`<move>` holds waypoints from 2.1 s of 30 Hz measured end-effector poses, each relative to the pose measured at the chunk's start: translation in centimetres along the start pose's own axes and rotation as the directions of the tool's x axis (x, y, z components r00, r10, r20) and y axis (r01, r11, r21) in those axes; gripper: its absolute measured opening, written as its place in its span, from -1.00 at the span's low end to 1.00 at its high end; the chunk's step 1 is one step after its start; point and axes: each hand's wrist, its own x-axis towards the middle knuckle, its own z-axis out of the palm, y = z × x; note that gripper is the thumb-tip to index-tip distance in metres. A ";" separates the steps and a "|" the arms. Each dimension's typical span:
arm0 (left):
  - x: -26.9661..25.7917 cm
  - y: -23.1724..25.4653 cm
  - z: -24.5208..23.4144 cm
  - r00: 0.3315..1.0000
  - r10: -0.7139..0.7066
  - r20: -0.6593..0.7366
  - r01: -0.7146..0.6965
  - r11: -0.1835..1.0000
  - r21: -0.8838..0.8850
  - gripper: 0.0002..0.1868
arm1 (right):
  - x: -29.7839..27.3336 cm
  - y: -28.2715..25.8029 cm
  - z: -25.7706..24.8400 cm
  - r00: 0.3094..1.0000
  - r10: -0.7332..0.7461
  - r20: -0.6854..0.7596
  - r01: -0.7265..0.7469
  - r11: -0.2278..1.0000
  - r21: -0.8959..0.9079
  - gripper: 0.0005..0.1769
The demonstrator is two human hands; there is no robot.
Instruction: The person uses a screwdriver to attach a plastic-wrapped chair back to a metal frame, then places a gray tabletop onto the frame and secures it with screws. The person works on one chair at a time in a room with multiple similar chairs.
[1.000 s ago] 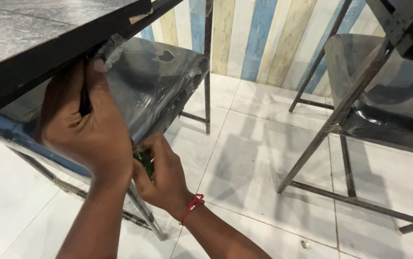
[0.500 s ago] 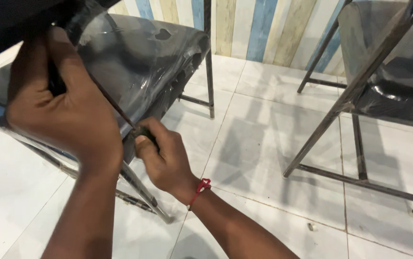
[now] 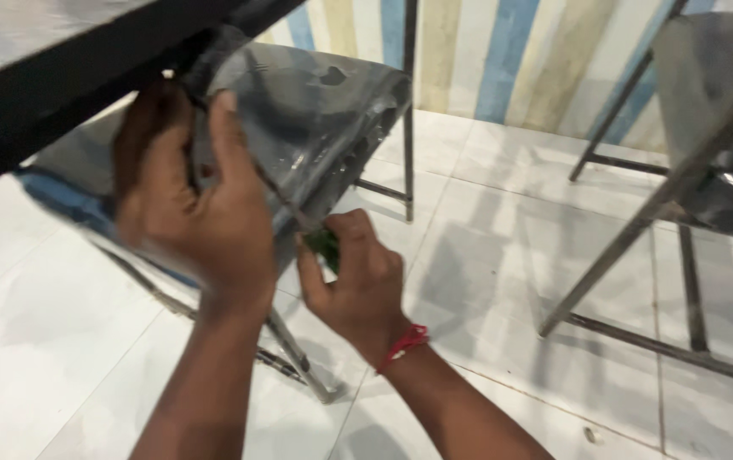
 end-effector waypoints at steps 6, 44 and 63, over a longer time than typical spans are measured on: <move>0.0 1.0 -0.6 0.998 -0.057 0.015 0.057 0.998 -0.011 -0.77 | 0.9 -0.1 -1.6 0.999 -0.031 0.041 0.032 0.999 -0.035 -0.76; 0.6 1.4 -0.5 0.990 -0.140 0.027 0.142 0.985 -0.098 -0.92 | 0.3 -1.1 -1.4 0.922 0.234 0.309 -0.343 0.866 0.365 -0.72; 0.3 1.3 -0.6 0.998 -0.058 0.037 0.060 0.998 -0.034 -0.93 | -0.6 -0.9 -1.5 0.983 0.124 0.133 -0.148 0.970 0.190 -0.72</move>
